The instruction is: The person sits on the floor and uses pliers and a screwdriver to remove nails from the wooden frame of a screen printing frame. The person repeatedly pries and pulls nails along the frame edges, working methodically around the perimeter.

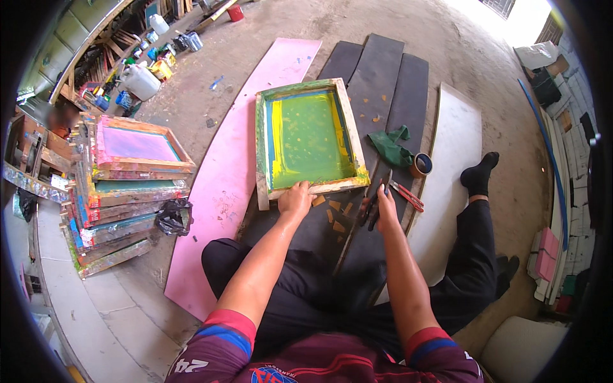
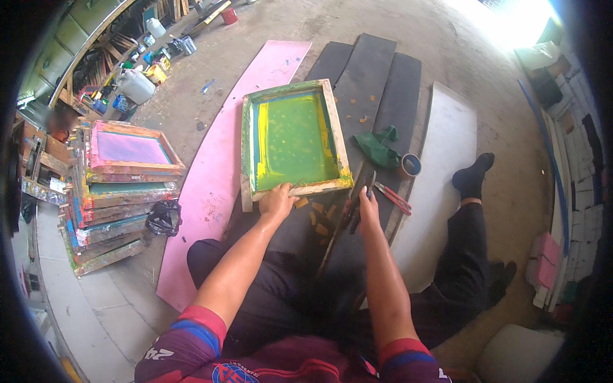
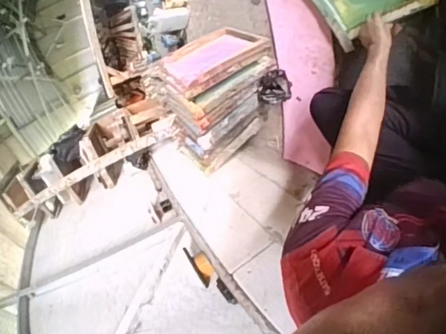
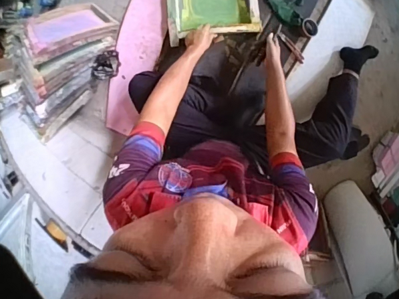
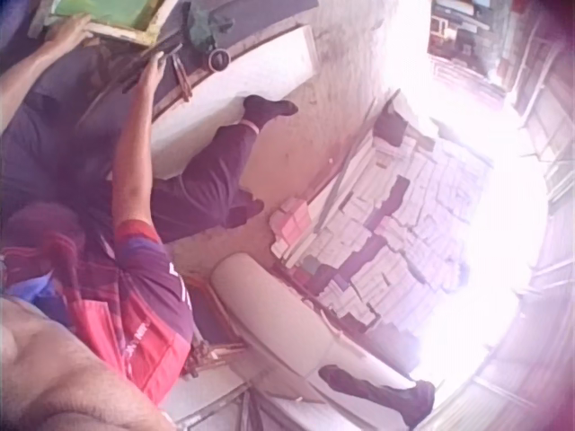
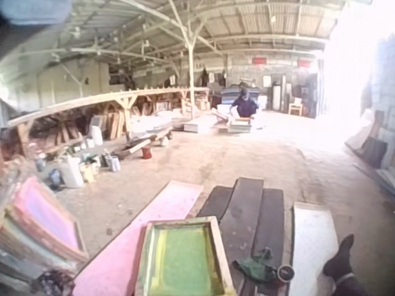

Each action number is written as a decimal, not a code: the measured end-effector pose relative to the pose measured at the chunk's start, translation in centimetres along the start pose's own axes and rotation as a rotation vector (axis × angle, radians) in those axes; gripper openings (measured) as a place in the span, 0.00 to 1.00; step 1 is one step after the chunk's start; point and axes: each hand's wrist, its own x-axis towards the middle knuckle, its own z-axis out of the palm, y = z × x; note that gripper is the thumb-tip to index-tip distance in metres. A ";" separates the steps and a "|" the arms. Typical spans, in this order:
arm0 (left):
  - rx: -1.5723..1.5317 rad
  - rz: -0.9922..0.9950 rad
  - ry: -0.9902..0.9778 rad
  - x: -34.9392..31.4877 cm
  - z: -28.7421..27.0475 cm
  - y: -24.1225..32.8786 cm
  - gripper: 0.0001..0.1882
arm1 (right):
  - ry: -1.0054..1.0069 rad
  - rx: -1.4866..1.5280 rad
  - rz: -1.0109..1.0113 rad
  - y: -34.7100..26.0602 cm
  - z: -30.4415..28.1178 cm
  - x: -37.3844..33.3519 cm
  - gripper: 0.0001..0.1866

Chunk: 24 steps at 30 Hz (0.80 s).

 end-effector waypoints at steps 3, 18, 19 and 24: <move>-0.031 0.009 -0.006 -0.3 -0.6 0.4 0.26 | 0.008 0.074 0.141 2.0 -2.5 -1.6 0.14; -0.227 0.066 0.098 -7.6 0.5 -2.4 0.27 | -0.123 0.046 0.214 5.6 1.6 -10.5 0.14; -0.253 0.053 0.090 -8.4 0.2 -2.3 0.27 | -0.115 -0.010 0.189 6.0 1.5 -10.5 0.14; -0.381 0.040 0.136 -10.6 -0.5 -2.4 0.20 | -0.125 -0.052 0.170 9.1 1.7 -10.5 0.11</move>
